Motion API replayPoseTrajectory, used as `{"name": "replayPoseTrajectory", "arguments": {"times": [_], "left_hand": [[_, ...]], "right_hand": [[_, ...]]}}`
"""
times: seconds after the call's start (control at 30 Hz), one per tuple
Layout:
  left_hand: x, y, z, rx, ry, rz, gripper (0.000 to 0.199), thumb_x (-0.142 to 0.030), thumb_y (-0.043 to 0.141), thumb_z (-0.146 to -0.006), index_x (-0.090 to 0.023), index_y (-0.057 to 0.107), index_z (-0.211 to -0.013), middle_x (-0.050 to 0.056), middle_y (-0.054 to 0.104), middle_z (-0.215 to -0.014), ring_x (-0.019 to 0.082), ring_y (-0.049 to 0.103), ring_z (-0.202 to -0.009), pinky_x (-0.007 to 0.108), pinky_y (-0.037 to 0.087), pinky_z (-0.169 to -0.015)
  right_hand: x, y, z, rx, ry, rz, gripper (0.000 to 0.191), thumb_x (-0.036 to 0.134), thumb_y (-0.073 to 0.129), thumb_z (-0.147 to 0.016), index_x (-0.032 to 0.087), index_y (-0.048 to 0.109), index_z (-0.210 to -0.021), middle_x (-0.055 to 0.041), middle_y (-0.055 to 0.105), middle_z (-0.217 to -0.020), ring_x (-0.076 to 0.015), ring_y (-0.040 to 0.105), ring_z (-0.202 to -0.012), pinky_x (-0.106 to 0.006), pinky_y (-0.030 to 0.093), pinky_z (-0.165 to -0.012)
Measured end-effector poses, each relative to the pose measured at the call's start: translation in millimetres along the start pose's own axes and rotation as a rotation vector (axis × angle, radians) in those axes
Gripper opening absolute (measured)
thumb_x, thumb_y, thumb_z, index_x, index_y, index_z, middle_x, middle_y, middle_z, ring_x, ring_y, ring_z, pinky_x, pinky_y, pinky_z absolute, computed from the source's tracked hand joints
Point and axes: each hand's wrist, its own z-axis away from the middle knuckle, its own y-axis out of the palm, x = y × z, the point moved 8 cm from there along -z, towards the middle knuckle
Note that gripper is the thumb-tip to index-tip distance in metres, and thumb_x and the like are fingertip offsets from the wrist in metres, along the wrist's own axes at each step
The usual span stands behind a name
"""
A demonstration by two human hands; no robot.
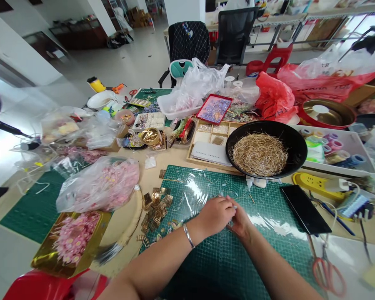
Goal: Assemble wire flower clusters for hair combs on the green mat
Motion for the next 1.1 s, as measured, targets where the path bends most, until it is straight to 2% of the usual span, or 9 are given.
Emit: {"name": "replayPoseTrajectory", "arguments": {"times": [0.1, 0.17, 0.23, 0.33, 0.43, 0.63, 0.9, 1.0, 1.1], "left_hand": [[8.2, -13.0, -5.0, -0.058, 0.076, 0.061, 0.024, -0.028, 0.043, -0.092, -0.019, 0.064, -0.098, 0.002, 0.066, -0.103, 0.015, 0.055, -0.102, 0.032, 0.045, -0.092], [42.4, -25.0, -12.2, -0.125, -0.029, 0.073, 0.024, -0.026, 0.042, -0.093, -0.021, 0.062, -0.104, 0.001, 0.067, -0.105, 0.013, 0.056, -0.102, 0.032, 0.046, -0.092], [93.4, -31.5, -19.3, -0.150, -0.247, -0.024, 0.029, -0.016, 0.037, -0.092, -0.018, 0.060, -0.111, 0.005, 0.066, -0.109, 0.015, 0.057, -0.104, 0.035, 0.046, -0.093], [148.5, -15.3, -30.0, 0.069, -0.320, -0.191, 0.045, -0.006, 0.039, -0.085, -0.015, 0.049, -0.128, 0.010, 0.052, -0.133, 0.020, 0.046, -0.122, 0.039, 0.038, -0.104], [172.3, -0.2, -29.6, 0.169, -0.303, -0.223, 0.047, -0.009, 0.047, -0.082, -0.017, 0.050, -0.128, 0.010, 0.048, -0.136, 0.023, 0.043, -0.126, 0.040, 0.034, -0.107], [161.3, 13.2, -4.3, 0.091, -0.413, -0.263, 0.040, -0.011, 0.037, -0.088, -0.009, 0.051, -0.126, 0.017, 0.047, -0.134, 0.025, 0.040, -0.128, 0.042, 0.034, -0.106], [104.2, 45.3, 24.7, 0.086, -0.389, -0.109, 0.060, 0.008, 0.039, -0.074, -0.018, 0.049, -0.127, 0.010, 0.047, -0.136, 0.021, 0.040, -0.128, 0.042, 0.040, -0.104], [97.8, 32.9, 23.5, 0.052, -0.352, -0.033, 0.059, 0.005, 0.041, -0.077, -0.024, 0.050, -0.127, 0.006, 0.046, -0.138, 0.020, 0.042, -0.126, 0.041, 0.043, -0.100], [125.7, 2.0, 20.0, -0.036, -0.460, -0.119, 0.046, 0.000, 0.039, -0.083, -0.020, 0.056, -0.120, 0.007, 0.055, -0.127, 0.019, 0.050, -0.117, 0.039, 0.045, -0.098]], "right_hand": [[1.8, -11.5, 3.5, -0.008, 0.011, -0.065, 0.009, 0.017, 0.068, -0.070, 0.015, 0.061, -0.075, 0.0012, 0.060, -0.056, -0.0082, 0.054, -0.044, -0.014, 0.041, -0.035], [6.6, -17.6, 7.2, 0.008, -0.008, -0.091, 0.017, 0.014, 0.068, -0.068, 0.015, 0.063, -0.084, -0.0012, 0.064, -0.065, -0.0098, 0.057, -0.050, -0.013, 0.039, -0.034], [12.5, -22.1, 11.7, 0.031, -0.023, -0.105, 0.028, 0.012, 0.068, -0.067, 0.015, 0.062, -0.094, -0.0043, 0.066, -0.073, -0.0125, 0.059, -0.055, -0.014, 0.037, -0.032], [23.0, -30.3, 18.5, 0.040, -0.053, -0.125, 0.029, 0.012, 0.067, -0.068, 0.014, 0.062, -0.097, -0.0057, 0.065, -0.073, -0.0131, 0.059, -0.056, -0.014, 0.037, -0.033], [31.6, -41.5, 24.3, 0.030, -0.088, -0.144, 0.029, 0.012, 0.067, -0.069, 0.014, 0.061, -0.097, -0.0067, 0.066, -0.074, -0.0129, 0.058, -0.057, -0.013, 0.037, -0.033], [31.2, -61.6, 28.3, -0.006, -0.111, -0.172, 0.029, 0.011, 0.065, -0.072, 0.012, 0.060, -0.100, -0.0077, 0.066, -0.076, -0.0129, 0.058, -0.056, -0.015, 0.038, -0.034], [18.4, -54.0, 23.5, 0.000, -0.073, -0.155, 0.026, 0.011, 0.063, -0.074, 0.012, 0.060, -0.100, -0.0086, 0.064, -0.074, -0.0127, 0.057, -0.056, -0.015, 0.038, -0.034], [20.4, -52.5, 26.6, -0.002, -0.070, -0.140, 0.028, 0.011, 0.064, -0.075, 0.013, 0.059, -0.102, -0.0086, 0.065, -0.075, -0.0127, 0.057, -0.056, -0.015, 0.039, -0.035], [24.5, -52.8, 30.5, -0.004, -0.075, -0.127, 0.030, 0.012, 0.064, -0.075, 0.013, 0.059, -0.104, -0.0084, 0.065, -0.076, -0.0127, 0.057, -0.057, -0.015, 0.039, -0.035]]}}
